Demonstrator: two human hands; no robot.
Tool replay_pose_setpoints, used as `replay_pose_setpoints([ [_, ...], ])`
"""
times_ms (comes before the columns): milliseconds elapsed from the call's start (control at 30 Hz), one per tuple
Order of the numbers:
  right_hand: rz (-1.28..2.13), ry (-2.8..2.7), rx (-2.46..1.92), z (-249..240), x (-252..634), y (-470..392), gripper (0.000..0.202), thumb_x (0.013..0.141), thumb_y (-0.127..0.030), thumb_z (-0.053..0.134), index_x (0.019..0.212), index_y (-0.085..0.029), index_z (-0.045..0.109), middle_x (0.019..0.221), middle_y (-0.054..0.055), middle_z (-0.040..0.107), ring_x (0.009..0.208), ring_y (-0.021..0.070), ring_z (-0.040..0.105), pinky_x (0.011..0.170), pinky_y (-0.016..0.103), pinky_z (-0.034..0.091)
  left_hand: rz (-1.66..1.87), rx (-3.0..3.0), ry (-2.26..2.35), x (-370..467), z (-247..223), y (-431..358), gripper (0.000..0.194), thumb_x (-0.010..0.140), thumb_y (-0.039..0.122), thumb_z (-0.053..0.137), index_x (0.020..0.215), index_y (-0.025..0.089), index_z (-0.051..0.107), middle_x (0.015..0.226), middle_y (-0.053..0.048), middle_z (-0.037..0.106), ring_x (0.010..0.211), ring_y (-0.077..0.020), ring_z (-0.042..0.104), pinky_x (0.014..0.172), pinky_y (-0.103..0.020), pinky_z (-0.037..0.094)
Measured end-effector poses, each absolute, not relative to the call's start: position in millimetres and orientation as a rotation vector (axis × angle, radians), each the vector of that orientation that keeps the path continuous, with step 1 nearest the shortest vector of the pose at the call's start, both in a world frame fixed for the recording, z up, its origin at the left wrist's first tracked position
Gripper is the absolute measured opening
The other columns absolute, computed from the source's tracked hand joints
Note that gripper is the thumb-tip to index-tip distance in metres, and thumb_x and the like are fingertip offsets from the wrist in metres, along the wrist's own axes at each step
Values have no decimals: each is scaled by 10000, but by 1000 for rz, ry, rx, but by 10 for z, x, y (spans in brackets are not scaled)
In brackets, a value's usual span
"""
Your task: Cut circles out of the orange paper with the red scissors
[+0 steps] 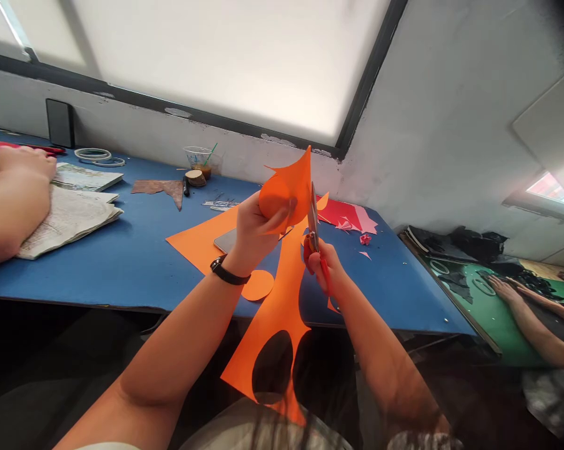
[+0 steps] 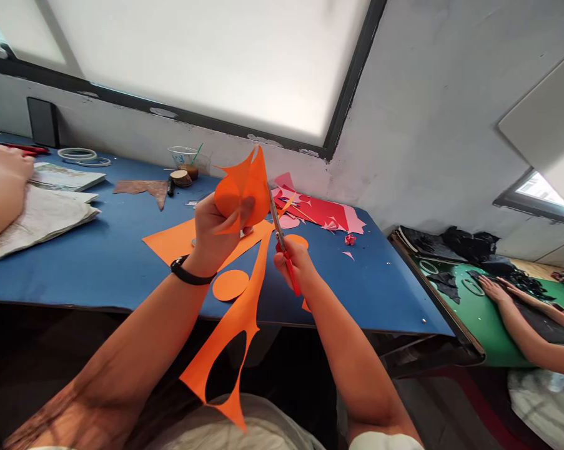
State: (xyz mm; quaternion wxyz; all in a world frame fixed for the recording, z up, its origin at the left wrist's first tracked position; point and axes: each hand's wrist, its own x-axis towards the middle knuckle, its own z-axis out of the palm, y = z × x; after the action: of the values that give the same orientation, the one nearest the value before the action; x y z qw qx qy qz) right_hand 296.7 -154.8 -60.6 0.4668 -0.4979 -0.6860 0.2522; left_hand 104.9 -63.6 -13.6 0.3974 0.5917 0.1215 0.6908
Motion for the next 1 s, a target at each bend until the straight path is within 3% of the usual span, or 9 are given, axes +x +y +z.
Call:
replay_pose_setpoints([
  [233, 629, -1694, -1240, -603, 2959, -1549, 830, 1001, -1130, 545, 919, -305, 515, 777, -52, 459, 682, 193, 394, 668, 383, 340, 1727, 1502, 303, 1023, -166, -663, 697, 1012, 803, 984, 777, 264, 610, 622, 26, 568, 515, -124, 519, 454, -363, 427],
  [433, 684, -1601, -1204, -698, 2965, -1521, 844, 941, -1143, 634, 967, -303, 555, 899, -30, 422, 775, 203, 379, 685, 352, 333, 1756, 1468, 237, 1047, -99, -666, 791, 932, 810, 1044, 710, 259, 521, 598, 54, 476, 505, -106, 474, 441, -314, 381],
  [567, 663, -1637, -1164, -704, 2978, -1498, 836, 964, -1134, 630, 930, -306, 519, 848, -55, 390, 729, 181, 312, 650, 349, 280, 1757, 1425, 241, 1059, -86, -682, 791, 881, 789, 1084, 696, 254, 531, 585, 57, 472, 500, -113, 474, 440, -302, 388],
  [800, 643, -1714, -1177, -611, 2985, -1529, 841, 996, -1143, 556, 914, -307, 526, 760, -72, 445, 649, 172, 386, 645, 375, 327, 1747, 1448, 276, 1055, -123, -710, 687, 959, 744, 1041, 742, 236, 632, 586, 31, 564, 489, -118, 514, 429, -281, 432],
  [1000, 628, -1694, -1177, -645, 2980, -1526, 872, 970, -1176, 542, 951, -304, 546, 756, -64, 455, 673, 183, 388, 624, 370, 325, 1764, 1505, 267, 1058, -136, -677, 752, 970, 772, 1029, 722, 241, 558, 579, 49, 511, 486, -100, 481, 431, -290, 372],
])
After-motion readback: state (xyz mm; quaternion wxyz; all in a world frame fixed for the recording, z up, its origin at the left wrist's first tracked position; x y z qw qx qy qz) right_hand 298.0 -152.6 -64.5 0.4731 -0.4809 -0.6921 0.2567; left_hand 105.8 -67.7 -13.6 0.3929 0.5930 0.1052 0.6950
